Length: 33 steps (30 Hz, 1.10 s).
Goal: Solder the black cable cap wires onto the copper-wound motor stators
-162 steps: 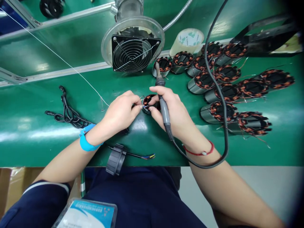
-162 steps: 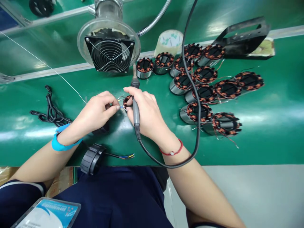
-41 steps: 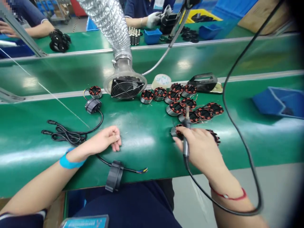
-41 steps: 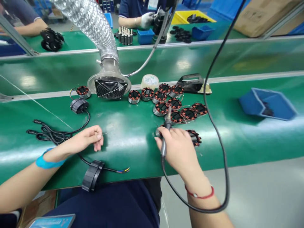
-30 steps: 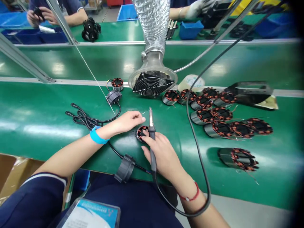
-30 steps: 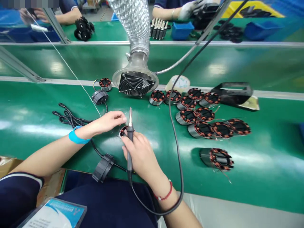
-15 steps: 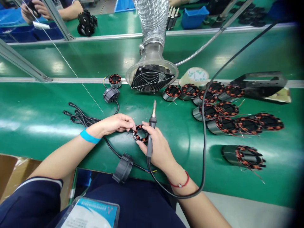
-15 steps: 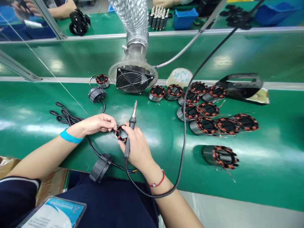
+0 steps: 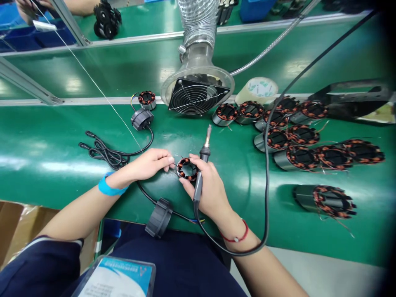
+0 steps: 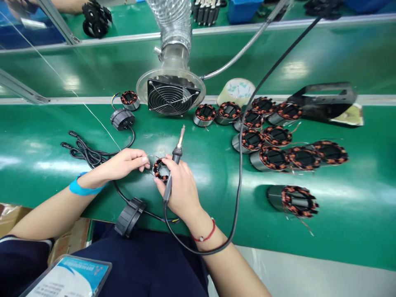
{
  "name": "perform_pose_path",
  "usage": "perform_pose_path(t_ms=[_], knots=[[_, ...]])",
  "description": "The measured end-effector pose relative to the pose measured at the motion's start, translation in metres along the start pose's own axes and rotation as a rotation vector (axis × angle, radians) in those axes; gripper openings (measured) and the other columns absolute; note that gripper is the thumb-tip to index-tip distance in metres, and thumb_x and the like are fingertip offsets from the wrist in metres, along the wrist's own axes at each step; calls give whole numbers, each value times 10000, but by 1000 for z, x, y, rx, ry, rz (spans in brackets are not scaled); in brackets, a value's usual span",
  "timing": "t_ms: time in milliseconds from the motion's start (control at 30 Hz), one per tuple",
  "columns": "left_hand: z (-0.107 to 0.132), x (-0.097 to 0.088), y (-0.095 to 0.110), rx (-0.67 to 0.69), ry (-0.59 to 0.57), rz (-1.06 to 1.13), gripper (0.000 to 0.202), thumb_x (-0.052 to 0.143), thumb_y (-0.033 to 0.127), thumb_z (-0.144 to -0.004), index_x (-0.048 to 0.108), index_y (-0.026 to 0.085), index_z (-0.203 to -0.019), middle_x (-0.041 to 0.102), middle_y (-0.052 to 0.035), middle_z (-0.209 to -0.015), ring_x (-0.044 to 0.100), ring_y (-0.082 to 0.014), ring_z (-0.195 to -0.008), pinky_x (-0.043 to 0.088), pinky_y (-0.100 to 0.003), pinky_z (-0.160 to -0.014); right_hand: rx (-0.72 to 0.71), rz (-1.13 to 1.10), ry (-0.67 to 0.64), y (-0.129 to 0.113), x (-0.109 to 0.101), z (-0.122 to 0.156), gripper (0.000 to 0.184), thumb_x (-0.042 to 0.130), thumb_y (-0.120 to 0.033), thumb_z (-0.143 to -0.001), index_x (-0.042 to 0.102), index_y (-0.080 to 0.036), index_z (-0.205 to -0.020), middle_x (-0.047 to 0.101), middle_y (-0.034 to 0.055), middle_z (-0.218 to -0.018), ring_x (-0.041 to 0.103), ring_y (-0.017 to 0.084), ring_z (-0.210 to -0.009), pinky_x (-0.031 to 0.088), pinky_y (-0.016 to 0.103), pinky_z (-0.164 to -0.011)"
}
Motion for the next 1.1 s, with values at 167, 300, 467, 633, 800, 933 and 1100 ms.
perform_pose_path(t_ms=[167,300,467,633,800,933,1100], knots=[[-16,11,2,-32,-35,181,383,524,458,-882,570,129,-692,510,5,-601,392,-78,-536,337,-213,-569,22,-67,46,2,0,2,482,656,-311,-843,445,-215,-1266,602,147,-1274,599,299,-1103,539,508,-906],[-6,4,-3,-38,20,50,448,436,535,-924,610,131,-841,590,-25,-762,401,-83,-571,330,-215,-554,89,-103,69,6,-2,1,493,666,-311,-832,453,-218,-1266,596,143,-1277,595,301,-1139,524,514,-944],[7,8,-4,-13,-179,-208,289,514,391,-915,675,152,-885,667,-37,-893,560,-133,-807,408,-232,-756,120,-105,90,10,-4,0,507,646,-307,-839,447,-218,-1297,594,138,-1271,591,299,-1151,518,520,-957],[-1,23,1,-96,-249,184,296,592,397,-845,697,124,-801,625,-28,-682,481,-93,-607,340,-215,-595,79,-104,60,11,-4,-1,502,631,-313,-855,439,-228,-1311,583,133,-1297,576,295,-1176,502,520,-980],[-1,27,4,-118,-215,199,333,561,429,-868,675,117,-866,616,-25,-697,413,-80,-560,292,-211,-537,37,-101,-31,18,-17,-6,531,629,-258,-853,419,-233,-1340,589,125,-1300,582,274,-1179,501,476,-977],[14,23,28,-30,-247,-236,254,557,383,-904,673,161,-945,656,-28,-829,557,-129,-726,397,-234,-665,93,-125,8,27,-34,-8,595,598,-253,-831,377,-232,-1383,527,129,-1382,518,290,-1280,435,519,-1070],[33,78,59,226,-555,-989,119,592,229,-891,698,194,-849,697,-67,-866,614,-191,-688,310,-305,-546,128,-187,178,27,-49,-8,531,520,-216,-844,343,-244,-1344,518,126,-1401,509,263,-1313,396,501,-1129]])
Point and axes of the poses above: each hand's wrist, its own z-axis away from the middle knuckle, its own x-axis out of the palm, y = z × x, the point moved 5 cm from there along -z, towards the middle knuckle
